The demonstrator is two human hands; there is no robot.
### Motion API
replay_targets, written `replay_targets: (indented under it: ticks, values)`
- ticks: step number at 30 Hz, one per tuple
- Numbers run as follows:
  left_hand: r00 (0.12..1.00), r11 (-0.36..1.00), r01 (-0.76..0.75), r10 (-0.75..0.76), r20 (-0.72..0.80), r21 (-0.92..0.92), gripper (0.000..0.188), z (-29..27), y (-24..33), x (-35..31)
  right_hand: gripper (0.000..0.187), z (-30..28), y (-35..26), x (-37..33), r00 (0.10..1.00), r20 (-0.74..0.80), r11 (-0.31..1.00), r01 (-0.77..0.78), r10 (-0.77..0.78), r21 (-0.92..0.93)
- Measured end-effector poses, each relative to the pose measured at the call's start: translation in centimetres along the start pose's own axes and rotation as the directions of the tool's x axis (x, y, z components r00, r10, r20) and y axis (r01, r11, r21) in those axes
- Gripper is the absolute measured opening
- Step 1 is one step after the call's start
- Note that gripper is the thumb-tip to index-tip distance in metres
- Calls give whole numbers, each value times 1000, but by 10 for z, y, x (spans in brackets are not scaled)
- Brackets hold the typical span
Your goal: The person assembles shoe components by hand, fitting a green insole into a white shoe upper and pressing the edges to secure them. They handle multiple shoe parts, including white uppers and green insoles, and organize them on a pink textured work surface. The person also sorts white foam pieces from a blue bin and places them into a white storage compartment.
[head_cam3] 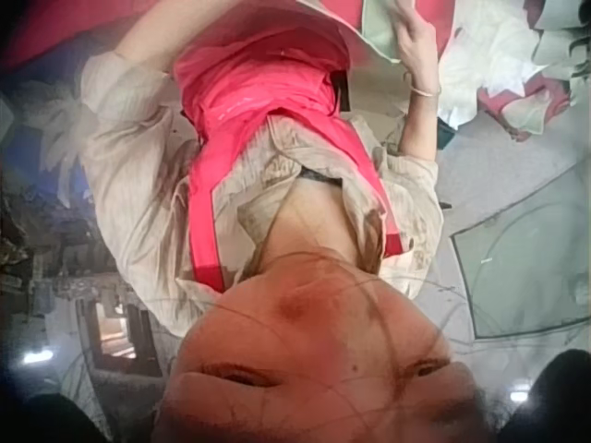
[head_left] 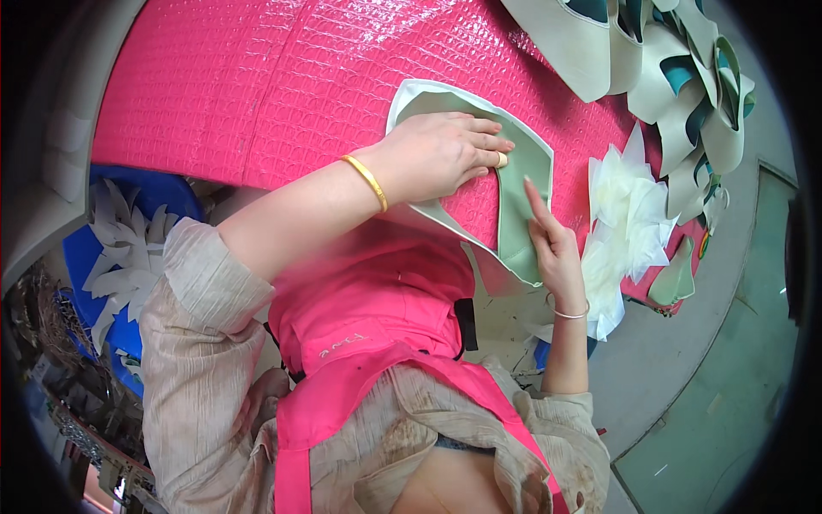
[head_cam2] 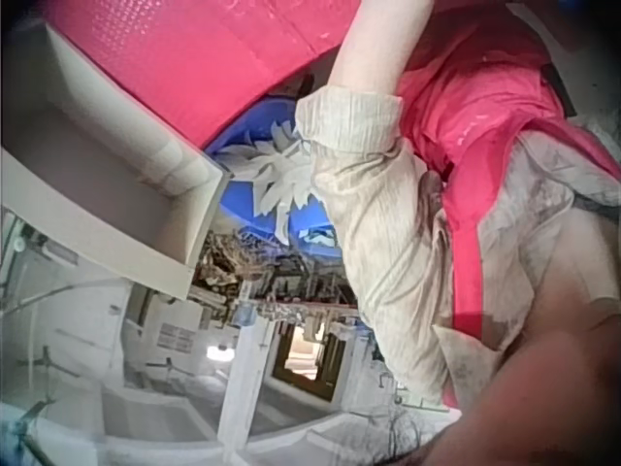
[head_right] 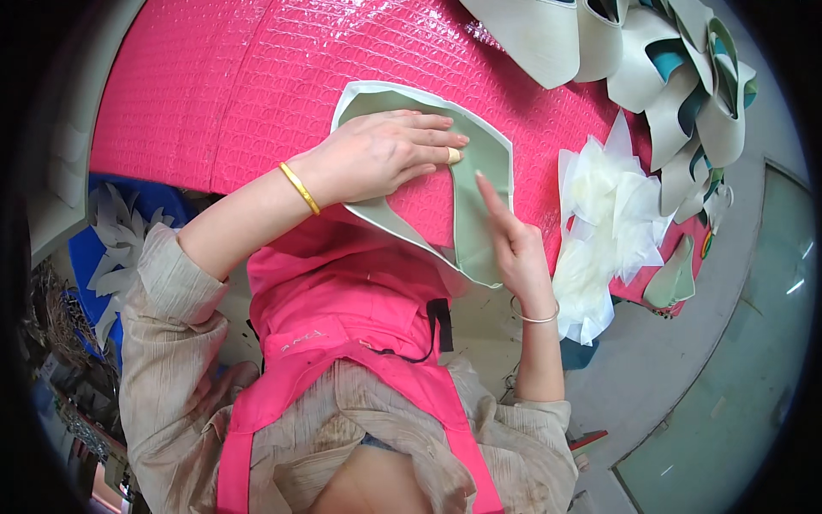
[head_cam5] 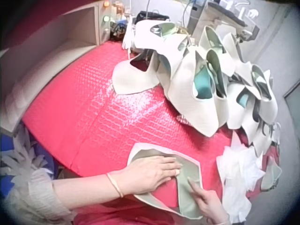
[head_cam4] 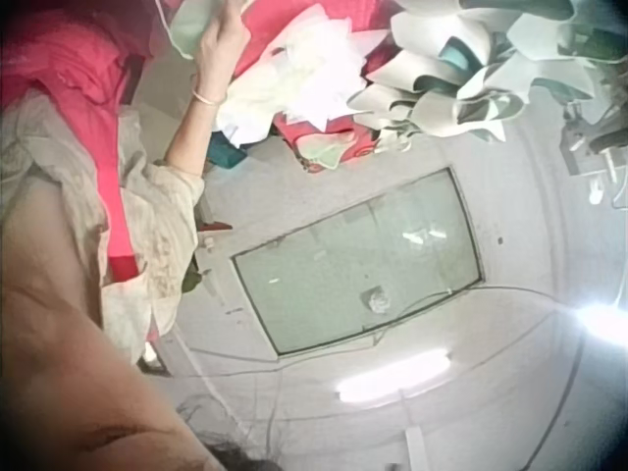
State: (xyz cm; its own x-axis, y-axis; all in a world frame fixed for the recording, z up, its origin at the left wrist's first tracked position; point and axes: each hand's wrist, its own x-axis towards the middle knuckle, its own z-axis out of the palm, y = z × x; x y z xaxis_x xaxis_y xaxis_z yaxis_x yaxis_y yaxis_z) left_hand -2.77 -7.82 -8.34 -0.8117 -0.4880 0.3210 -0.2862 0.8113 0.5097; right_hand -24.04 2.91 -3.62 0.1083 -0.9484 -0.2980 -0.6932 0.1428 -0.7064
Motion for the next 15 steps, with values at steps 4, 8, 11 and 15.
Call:
replay_targets:
  ticks: [4, 8, 11, 15]
  values:
    - [1000, 999, 27, -28, 14, 44, 31, 5, 2, -1, 61, -7, -21, 12, 987, 155, 977, 4, 30, -212]
    - [1000, 997, 18, -19, 17, 72, 34, 3, 2, 0, 63, -8, -29, 17, 979, 201, 942, 53, 16, -332]
    - [1000, 996, 0, -2, 24, 89, 35, 5, 1, -1, 64, -9, -36, 15, 977, 207, 872, 54, 55, -486]
    - [999, 996, -22, 18, 48, 91, 37, 4, -1, -2, 64, -10, -33, 12, 973, 227, 853, 82, 44, -515]
